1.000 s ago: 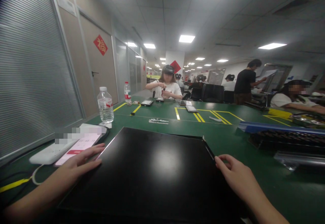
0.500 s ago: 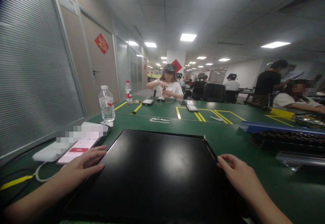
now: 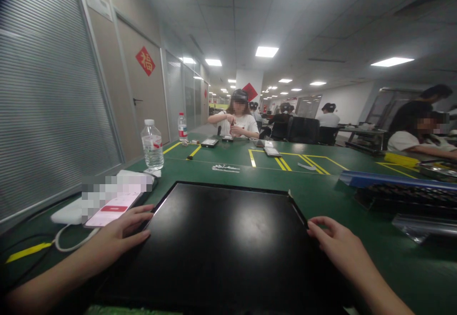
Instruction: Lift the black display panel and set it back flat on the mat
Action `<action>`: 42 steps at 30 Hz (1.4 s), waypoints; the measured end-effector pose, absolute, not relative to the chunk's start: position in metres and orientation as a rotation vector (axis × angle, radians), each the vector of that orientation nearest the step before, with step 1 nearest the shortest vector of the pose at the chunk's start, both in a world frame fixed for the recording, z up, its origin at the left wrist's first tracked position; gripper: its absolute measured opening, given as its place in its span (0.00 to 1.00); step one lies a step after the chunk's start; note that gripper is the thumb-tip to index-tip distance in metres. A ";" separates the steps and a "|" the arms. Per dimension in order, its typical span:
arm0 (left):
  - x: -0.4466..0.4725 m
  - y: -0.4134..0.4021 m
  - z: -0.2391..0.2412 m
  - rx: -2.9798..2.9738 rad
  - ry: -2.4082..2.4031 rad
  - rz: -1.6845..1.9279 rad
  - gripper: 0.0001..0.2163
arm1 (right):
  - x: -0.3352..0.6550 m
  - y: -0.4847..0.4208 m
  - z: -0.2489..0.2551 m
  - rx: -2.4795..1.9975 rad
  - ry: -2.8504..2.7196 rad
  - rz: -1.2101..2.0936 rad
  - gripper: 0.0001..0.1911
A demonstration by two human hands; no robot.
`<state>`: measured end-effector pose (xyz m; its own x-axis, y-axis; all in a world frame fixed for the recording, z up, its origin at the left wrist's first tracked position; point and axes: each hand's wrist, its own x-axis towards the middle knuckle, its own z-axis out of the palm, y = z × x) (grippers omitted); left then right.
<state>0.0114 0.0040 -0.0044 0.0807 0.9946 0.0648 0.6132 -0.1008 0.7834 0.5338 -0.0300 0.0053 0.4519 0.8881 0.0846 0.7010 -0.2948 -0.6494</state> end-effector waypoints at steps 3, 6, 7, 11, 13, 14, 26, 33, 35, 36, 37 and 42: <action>0.011 0.004 -0.005 1.808 1.595 0.823 0.32 | 0.532 -0.031 0.009 -2.088 -1.247 0.558 0.39; 0.011 0.004 -0.005 1.817 1.602 0.821 0.32 | 0.534 -0.030 0.008 -2.079 -1.223 0.576 0.39; 0.011 0.004 -0.005 1.818 1.604 0.822 0.32 | 0.536 -0.029 0.007 -2.080 -1.216 0.581 0.39; 0.010 0.004 -0.008 1.820 1.606 0.840 0.30 | 0.539 -0.026 0.003 -2.068 -1.215 0.596 0.38; 0.008 0.005 -0.012 1.826 1.600 0.861 0.27 | 0.539 -0.025 0.003 -2.053 -1.214 0.601 0.36; 0.007 0.005 -0.015 1.831 1.595 0.874 0.26 | 0.539 -0.025 0.003 -2.046 -1.211 0.602 0.36; 0.010 0.003 -0.010 1.865 1.595 0.865 0.28 | 0.536 -0.027 0.008 -2.005 -1.224 0.585 0.31; 0.009 0.003 -0.010 1.896 1.603 0.867 0.27 | 0.538 -0.025 0.004 -1.979 -1.262 0.563 0.28; 0.007 0.004 -0.015 1.904 1.601 0.880 0.24 | 0.538 -0.025 0.004 -1.995 -1.260 0.552 0.29; 0.006 0.005 -0.017 1.906 1.602 0.887 0.24 | 0.538 -0.025 0.004 -2.003 -1.256 0.550 0.29; 0.005 0.006 -0.018 1.909 1.601 0.890 0.23 | 0.537 -0.025 0.004 -2.008 -1.251 0.552 0.29; 0.005 0.007 -0.022 1.923 1.607 0.884 0.24 | 0.538 -0.026 0.004 -1.999 -1.264 0.548 0.28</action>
